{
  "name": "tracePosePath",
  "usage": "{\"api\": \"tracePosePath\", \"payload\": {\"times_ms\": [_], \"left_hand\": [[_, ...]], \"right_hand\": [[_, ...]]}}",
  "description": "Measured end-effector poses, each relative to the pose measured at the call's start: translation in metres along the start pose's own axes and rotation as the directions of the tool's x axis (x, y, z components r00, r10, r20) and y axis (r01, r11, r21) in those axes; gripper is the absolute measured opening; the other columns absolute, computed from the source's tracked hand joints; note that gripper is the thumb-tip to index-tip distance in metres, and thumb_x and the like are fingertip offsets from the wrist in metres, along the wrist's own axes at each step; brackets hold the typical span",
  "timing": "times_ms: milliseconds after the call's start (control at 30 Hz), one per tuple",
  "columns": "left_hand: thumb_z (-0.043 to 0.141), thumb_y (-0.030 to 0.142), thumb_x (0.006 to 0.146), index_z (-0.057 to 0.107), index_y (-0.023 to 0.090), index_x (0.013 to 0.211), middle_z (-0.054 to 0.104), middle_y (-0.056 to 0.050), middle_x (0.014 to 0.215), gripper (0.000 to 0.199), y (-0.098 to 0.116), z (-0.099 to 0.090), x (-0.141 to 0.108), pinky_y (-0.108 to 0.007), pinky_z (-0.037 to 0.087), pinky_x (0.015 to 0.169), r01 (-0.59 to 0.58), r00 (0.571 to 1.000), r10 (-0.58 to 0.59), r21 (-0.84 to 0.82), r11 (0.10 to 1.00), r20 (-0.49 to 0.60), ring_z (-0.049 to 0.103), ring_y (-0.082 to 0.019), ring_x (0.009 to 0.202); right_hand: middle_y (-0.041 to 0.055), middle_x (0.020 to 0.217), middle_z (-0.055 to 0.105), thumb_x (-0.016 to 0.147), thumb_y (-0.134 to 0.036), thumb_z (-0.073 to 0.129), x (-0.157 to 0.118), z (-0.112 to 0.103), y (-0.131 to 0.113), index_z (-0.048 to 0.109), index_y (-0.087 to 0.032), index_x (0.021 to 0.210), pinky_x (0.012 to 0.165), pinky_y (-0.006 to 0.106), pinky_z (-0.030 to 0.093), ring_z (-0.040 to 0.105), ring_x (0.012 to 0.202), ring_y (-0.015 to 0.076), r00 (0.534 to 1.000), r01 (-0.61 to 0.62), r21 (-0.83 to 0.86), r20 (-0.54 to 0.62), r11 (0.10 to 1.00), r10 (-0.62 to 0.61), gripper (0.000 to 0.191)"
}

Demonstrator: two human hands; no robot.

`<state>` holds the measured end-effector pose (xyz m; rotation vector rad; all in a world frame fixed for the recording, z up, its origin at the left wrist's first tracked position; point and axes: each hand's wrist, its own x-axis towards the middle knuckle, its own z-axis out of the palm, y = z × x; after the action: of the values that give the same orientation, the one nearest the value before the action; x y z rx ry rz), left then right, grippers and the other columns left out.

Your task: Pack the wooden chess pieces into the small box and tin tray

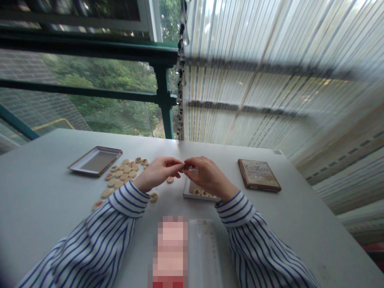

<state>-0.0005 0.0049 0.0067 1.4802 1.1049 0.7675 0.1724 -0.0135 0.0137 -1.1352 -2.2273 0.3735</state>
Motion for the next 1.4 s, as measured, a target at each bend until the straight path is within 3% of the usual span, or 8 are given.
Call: {"api": "tracePosePath", "payload": {"times_ms": [200,467,600,767,867,1067,1400], "left_hand": [[0.055,0.029,0.076,0.062,0.008,0.086,0.066,-0.009,0.077,0.023,0.001,0.002,-0.001,-0.018,0.038,0.045,0.001,1.000,-0.001,0.038,0.999,0.002,0.060,-0.011,0.061],[0.050,0.032,0.076,0.063,0.011,0.084,0.067,-0.007,0.072,0.026,-0.008,-0.002,0.003,-0.021,0.042,0.051,-0.059,0.998,0.053,0.239,0.969,0.029,0.063,-0.014,0.064],[0.046,0.035,0.078,0.064,0.014,0.089,0.067,-0.006,0.070,0.031,-0.016,-0.004,0.004,-0.024,0.044,0.059,-0.109,0.994,0.112,0.442,0.890,0.018,0.063,-0.016,0.068],[0.045,0.035,0.078,0.064,0.016,0.098,0.068,-0.007,0.092,0.034,-0.022,-0.002,0.004,-0.025,0.044,0.070,-0.153,0.988,0.120,0.633,0.759,0.096,0.062,-0.018,0.081],[0.044,0.035,0.078,0.060,0.018,0.107,0.068,-0.006,0.094,0.037,-0.026,0.001,0.004,-0.024,0.045,0.069,-0.131,0.991,0.071,0.662,0.738,0.117,0.063,-0.017,0.080],[0.045,0.032,0.077,0.061,0.017,0.106,0.070,-0.006,0.085,0.037,-0.024,0.007,0.002,-0.026,0.044,0.072,-0.144,0.988,0.060,0.725,0.673,0.140,0.063,-0.018,0.079],[0.044,0.030,0.076,0.063,0.017,0.101,0.070,-0.007,0.082,0.034,-0.028,0.013,0.003,-0.025,0.043,0.064,-0.174,0.982,0.054,0.743,0.647,0.183,0.063,-0.018,0.076]], "right_hand": [[0.0048,0.085,0.065,0.079,-0.027,0.056,0.000,-0.001,0.000,0.064,-0.019,0.094,0.073,0.030,0.042,0.057,0.080,0.0158,0.998,0.056,-0.132,0.028,0.990,-0.052,0.019],[0.0038,0.080,0.066,0.079,-0.027,0.053,-0.002,-0.002,0.003,0.065,-0.018,0.092,0.068,0.025,0.041,0.057,0.073,0.0133,0.989,0.072,-0.190,0.143,0.979,-0.045,0.020],[0.0036,0.077,0.066,0.080,-0.029,0.051,-0.002,-0.003,0.006,0.066,-0.018,0.089,0.065,0.023,0.040,0.057,0.069,0.0127,0.972,0.062,-0.223,0.236,0.973,-0.008,0.020],[0.0042,0.077,0.067,0.080,-0.030,0.048,-0.003,-0.001,0.011,0.067,-0.019,0.087,0.062,0.022,0.037,0.058,0.068,0.0129,0.932,0.041,-0.278,0.357,0.960,0.064,0.023],[0.0046,0.079,0.068,0.081,-0.030,0.046,-0.004,0.000,0.012,0.067,-0.020,0.088,0.061,0.022,0.036,0.059,0.069,0.0134,0.904,0.026,-0.299,0.414,0.954,0.105,0.024],[0.0040,0.082,0.069,0.077,-0.031,0.049,-0.004,0.001,0.010,0.068,-0.023,0.086,0.061,0.024,0.035,0.060,0.072,0.0157,0.854,0.054,-0.365,0.499,0.929,0.147,0.022],[0.0064,0.082,0.069,0.079,-0.038,0.046,-0.005,0.007,0.010,0.069,-0.021,0.084,0.061,0.025,0.034,0.060,0.073,0.0179,0.848,0.081,-0.393,0.510,0.916,0.144,0.029]]}}
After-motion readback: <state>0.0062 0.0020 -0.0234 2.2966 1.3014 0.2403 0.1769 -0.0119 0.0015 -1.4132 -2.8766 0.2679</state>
